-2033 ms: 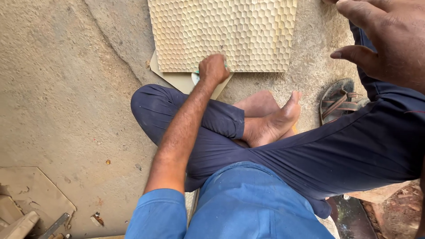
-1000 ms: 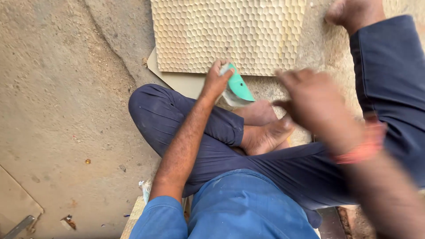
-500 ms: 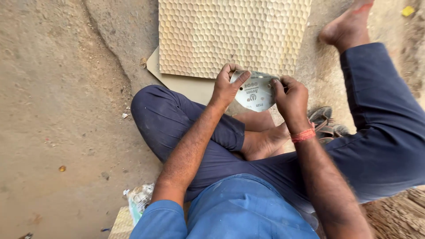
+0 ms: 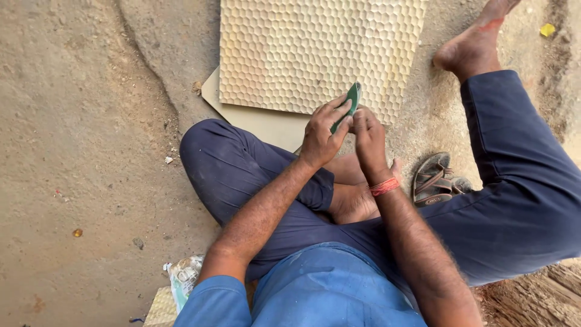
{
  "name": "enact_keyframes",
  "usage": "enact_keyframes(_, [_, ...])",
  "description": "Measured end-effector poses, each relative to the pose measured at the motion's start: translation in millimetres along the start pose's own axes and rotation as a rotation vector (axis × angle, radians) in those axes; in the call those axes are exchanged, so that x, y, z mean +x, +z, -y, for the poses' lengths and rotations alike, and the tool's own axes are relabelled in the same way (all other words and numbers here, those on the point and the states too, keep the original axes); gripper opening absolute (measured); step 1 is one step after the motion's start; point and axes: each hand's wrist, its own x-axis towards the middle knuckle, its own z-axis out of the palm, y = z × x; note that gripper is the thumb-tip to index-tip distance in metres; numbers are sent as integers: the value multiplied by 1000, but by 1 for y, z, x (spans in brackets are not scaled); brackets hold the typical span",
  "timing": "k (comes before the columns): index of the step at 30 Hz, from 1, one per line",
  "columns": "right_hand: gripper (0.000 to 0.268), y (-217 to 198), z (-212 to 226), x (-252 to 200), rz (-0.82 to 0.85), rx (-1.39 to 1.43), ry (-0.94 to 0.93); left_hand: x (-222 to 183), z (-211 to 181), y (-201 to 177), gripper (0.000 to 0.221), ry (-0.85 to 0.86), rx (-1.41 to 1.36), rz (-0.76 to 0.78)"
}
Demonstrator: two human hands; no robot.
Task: The person sits on the ground and rubs a green abrasive pad by hand over the textured honeycomb-pattern surface of a square tile, moving the pad along the edges and across the face while steadying the tile with the other hand.
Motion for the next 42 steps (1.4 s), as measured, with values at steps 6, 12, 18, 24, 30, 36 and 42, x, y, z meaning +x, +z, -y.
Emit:
enact_keyframes(6, [16,-21,9,13,-104,210,125,0,10,7,26,-208,-318,97])
enact_keyframes(12, [14,-24,12,17,160,160,258,7,59,7,29,-361,-441,175])
enact_keyframes(18, [14,-30,-8,22,138,-8,286,7,71,9,34,-739,-524,332])
enact_keyframes(24, [19,-23,24,35,121,186,387,72,130,-40,143,-413,938,537])
enact_keyframes(30, [13,-25,-50,43,57,-86,341,53,131,-27,169,-363,1102,679])
enact_keyframes(36, [23,-29,-77,49,-73,-485,83,38,102,-25,164,-441,1064,719])
enact_keyframes(42, [29,-20,-55,42,-47,-688,16,24,122,-9,147,-460,1079,652])
